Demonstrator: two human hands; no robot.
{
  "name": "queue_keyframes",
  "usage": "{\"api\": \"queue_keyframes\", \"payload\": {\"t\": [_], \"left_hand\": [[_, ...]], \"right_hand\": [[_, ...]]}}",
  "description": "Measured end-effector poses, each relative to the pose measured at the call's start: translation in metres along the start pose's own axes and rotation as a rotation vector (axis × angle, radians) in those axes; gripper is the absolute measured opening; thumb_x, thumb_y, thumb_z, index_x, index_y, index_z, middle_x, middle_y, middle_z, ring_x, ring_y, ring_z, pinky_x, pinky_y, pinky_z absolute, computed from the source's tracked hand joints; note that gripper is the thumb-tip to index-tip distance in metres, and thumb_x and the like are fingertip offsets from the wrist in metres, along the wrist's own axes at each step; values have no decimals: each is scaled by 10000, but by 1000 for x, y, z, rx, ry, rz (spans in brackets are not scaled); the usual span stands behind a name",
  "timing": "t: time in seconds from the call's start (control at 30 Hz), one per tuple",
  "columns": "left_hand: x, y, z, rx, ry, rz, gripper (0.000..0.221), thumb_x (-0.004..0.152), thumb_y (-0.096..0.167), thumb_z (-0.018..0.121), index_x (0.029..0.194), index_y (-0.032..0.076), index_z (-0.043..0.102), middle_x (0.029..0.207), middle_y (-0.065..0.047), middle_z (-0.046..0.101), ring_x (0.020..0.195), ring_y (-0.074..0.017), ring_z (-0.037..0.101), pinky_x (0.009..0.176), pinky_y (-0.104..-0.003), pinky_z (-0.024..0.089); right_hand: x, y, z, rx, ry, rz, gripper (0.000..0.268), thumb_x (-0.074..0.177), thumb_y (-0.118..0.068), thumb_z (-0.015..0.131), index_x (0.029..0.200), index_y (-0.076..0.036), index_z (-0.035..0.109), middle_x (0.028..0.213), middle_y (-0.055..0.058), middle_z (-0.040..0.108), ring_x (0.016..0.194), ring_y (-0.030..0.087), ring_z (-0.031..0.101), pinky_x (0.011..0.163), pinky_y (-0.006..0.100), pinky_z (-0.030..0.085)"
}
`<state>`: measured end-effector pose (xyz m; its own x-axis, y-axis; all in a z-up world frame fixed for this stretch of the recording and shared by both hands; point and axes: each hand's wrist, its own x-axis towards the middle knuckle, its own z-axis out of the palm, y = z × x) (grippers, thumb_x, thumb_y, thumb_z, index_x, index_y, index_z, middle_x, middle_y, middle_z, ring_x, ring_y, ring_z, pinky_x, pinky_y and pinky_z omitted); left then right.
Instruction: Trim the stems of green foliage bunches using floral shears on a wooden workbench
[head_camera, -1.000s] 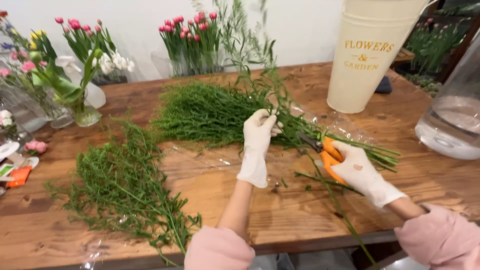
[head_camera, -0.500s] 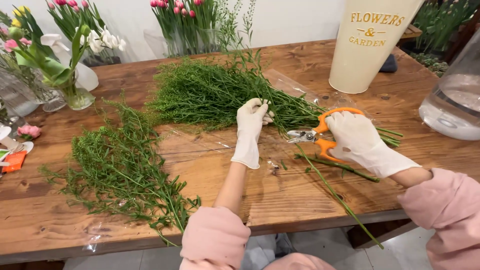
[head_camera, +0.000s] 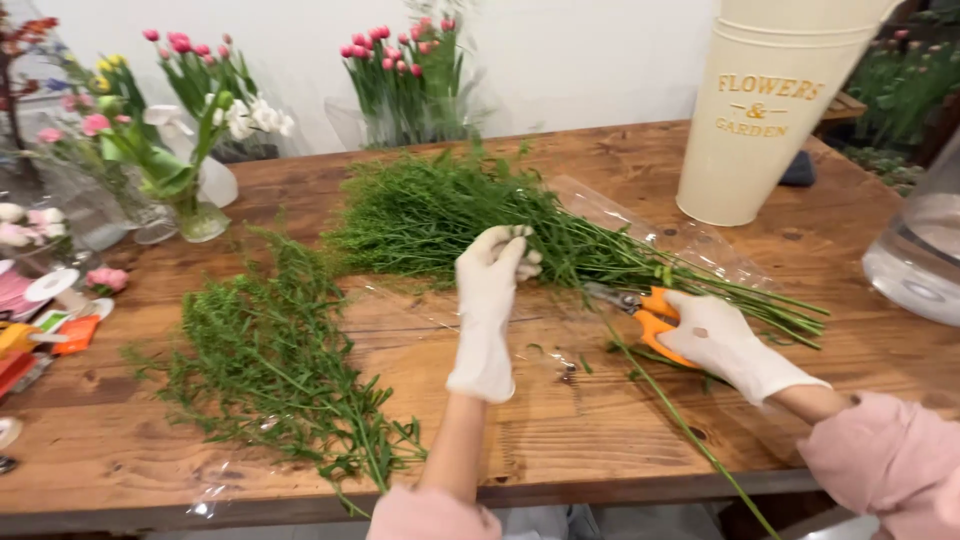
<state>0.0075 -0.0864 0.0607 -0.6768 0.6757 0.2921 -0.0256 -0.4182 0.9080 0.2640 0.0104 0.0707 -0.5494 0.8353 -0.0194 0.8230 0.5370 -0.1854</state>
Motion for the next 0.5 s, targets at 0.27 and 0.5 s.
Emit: {"api": "queue_keyframes", "payload": {"t": [0.27,0.5], "left_hand": [[-159,149,-109,206,420,-69,351,890,25,648,1240,3,633,906,-188,732,702,-222,703,646,-348,640],[-165,64,-230,1665,512,-624,490,780,587,757,1158,294,650,1115,-8,723,960,-266,750,856,-440,589]], "right_hand": [[38,24,103,634,-77,2,419,703,-216,833,1091,-107,717,951,175,774,953,308,720,801,414,563],[41,25,108,1056,49,-106,369,746,120,665,1092,-10,683,890,153,709,805,199,634,664,359,563]]}}
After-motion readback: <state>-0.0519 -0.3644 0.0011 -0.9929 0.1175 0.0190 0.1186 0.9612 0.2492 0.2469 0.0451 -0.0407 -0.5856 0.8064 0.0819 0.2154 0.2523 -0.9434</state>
